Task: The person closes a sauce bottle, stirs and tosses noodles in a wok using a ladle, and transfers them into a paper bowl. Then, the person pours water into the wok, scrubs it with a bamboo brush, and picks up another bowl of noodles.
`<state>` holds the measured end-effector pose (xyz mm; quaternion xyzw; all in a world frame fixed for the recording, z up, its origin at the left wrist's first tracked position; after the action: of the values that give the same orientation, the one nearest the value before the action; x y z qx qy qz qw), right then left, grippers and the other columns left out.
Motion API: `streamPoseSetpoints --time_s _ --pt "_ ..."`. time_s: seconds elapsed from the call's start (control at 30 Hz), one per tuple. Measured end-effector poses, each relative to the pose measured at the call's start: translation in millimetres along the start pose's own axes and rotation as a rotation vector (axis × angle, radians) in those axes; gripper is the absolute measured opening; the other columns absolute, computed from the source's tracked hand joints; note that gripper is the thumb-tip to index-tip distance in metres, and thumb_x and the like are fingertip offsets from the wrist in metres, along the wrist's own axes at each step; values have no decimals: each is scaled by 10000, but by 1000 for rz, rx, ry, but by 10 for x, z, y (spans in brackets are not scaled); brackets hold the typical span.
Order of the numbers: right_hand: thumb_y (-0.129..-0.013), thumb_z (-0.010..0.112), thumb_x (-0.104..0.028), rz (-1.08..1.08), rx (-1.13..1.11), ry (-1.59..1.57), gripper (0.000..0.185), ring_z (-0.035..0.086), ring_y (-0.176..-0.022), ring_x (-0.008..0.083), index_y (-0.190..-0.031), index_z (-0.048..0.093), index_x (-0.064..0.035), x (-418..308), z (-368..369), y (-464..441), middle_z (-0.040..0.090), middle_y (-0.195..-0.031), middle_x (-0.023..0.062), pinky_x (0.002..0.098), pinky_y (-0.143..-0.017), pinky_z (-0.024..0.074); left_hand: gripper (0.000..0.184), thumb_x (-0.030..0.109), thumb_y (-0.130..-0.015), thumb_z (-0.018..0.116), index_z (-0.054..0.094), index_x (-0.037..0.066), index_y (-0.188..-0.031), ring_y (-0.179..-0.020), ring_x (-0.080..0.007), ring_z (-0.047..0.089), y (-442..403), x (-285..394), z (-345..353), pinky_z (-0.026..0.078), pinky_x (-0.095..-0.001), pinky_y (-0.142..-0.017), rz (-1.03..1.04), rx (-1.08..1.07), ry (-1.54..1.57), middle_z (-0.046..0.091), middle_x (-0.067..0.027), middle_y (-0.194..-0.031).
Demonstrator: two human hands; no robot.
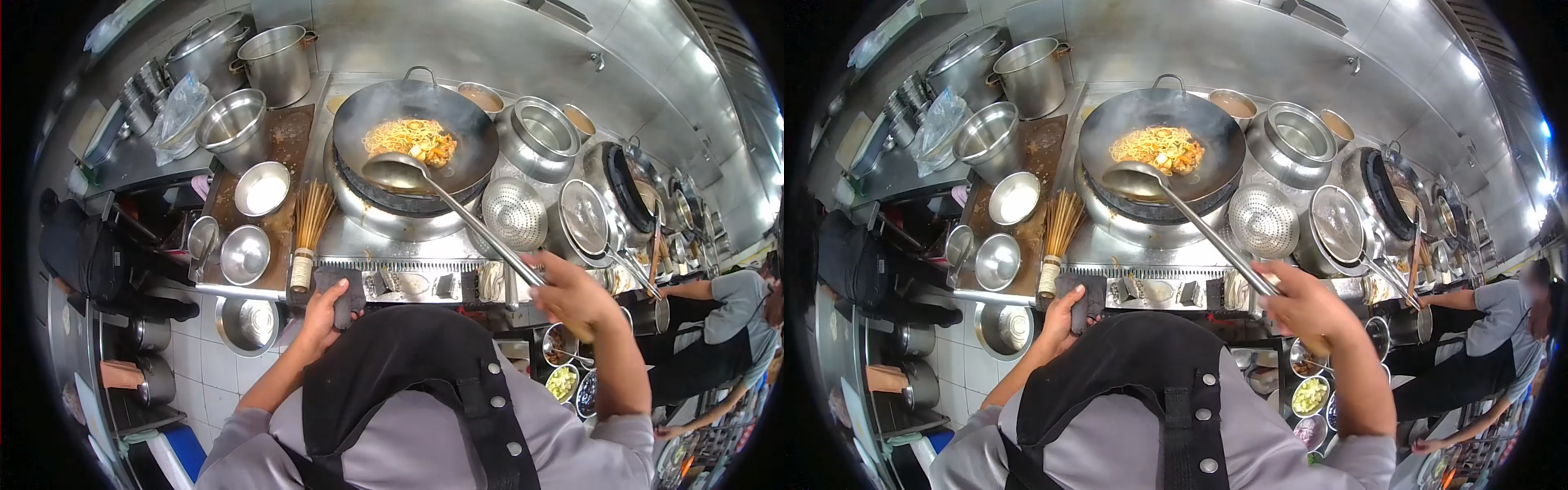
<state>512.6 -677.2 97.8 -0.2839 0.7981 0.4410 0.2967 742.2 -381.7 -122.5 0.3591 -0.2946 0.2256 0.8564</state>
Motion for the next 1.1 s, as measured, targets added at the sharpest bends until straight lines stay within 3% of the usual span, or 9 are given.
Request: streamPoseSetpoints --time_s 0.1,0.17,0.37,0.57,0.73,0.83,0.9,1.0,1.1 --pt "-954 630 -91 -97 14 88 530 537 -552 111 -1459 471 -88 35 394 -658 562 -734 33 270 -485 431 303 255 -969 660 582 43 -1169 -632 -210 667 -12 -43 35 524 -291 -497 -11 1 -18 689 -99 -889" --pt "-955 626 -87 -221 -13 -144 536 534 -538 124 -1462 455 -85 158 531 -1071 559 -738 40 280 -476 426 301 262 -968 661 588 42 -1159 -631 -209 667 -6 -25 53 522 -289 -496 24 9 -35 690 -100 -883" --pt "-956 613 -80 -95 -114 -351 510 539 -532 131 -1442 455 -69 77 521 -751 565 -738 44 286 -470 434 294 273 -967 663 601 36 -1130 -635 -203 662 12 -43 -29 528 -288 -509 2 16 1 687 -106 -855" --pt "-951 618 -95 -190 14 -517 497 548 -522 124 -1423 461 -88 213 421 -1115 592 -742 41 293 -448 441 310 287 -980 648 612 18 -1130 -640 -217 656 8 -32 -5 509 -289 -499 25 35 31 689 -110 -857" --pt "-929 628 -62 -228 306 -594 526 557 -539 136 -1408 411 -69 219 321 -1398 594 -752 60 294 -451 445 358 360 -1019 592 623 13 -1100 -669 -235 655 -67 -43 -3 517 -305 -547 -10 95 96 681 -114 -856" --pt "-904 649 -50 -237 271 -524 553 549 -550 140 -1400 404 -70 157 565 -1737 575 -754 62 302 -472 463 457 448 -1047 519 607 7 -1129 -754 -259 662 -320 -57 69 538 -349 -630 54 -69 115 673 -131 -910" --pt "-906 641 -45 -201 108 -760 549 542 -536 146 -1401 406 -89 121 564 -1630 573 -760 65 301 -457 457 560 571 -1028 475 541 72 -1274 -918 -280 635 -540 23 240 571 -412 -724 -15 -69 225 643 -147 -1126" --pt "-915 627 -44 -238 21 -1038 536 544 -530 148 -1398 399 -98 316 297 -1555 580 -765 69 304 -440 453 488 530 -1050 460 538 75 -1206 -933 -298 632 -1019 405 859 577 -513 -803 64 -36 340 625 -128 -1059" --pt "-925 612 -38 -244 191 -876 503 545 -527 144 -1379 409 -105 294 158 -1868 583 -762 70 305 -426 449 411 450 -1046 519 505 76 -1217 -947 -318 624 -1465 502 1250 581 -529 -820 81 35 374 602 -142 -1103"
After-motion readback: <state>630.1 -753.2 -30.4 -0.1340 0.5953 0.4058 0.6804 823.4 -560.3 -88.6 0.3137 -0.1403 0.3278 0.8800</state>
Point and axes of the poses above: each hand's wrist, its own y-axis away from the middle knuckle, its own z-axis out of the palm, x = y × z, the point moved 5 cm from there along -y, towards the middle knuckle
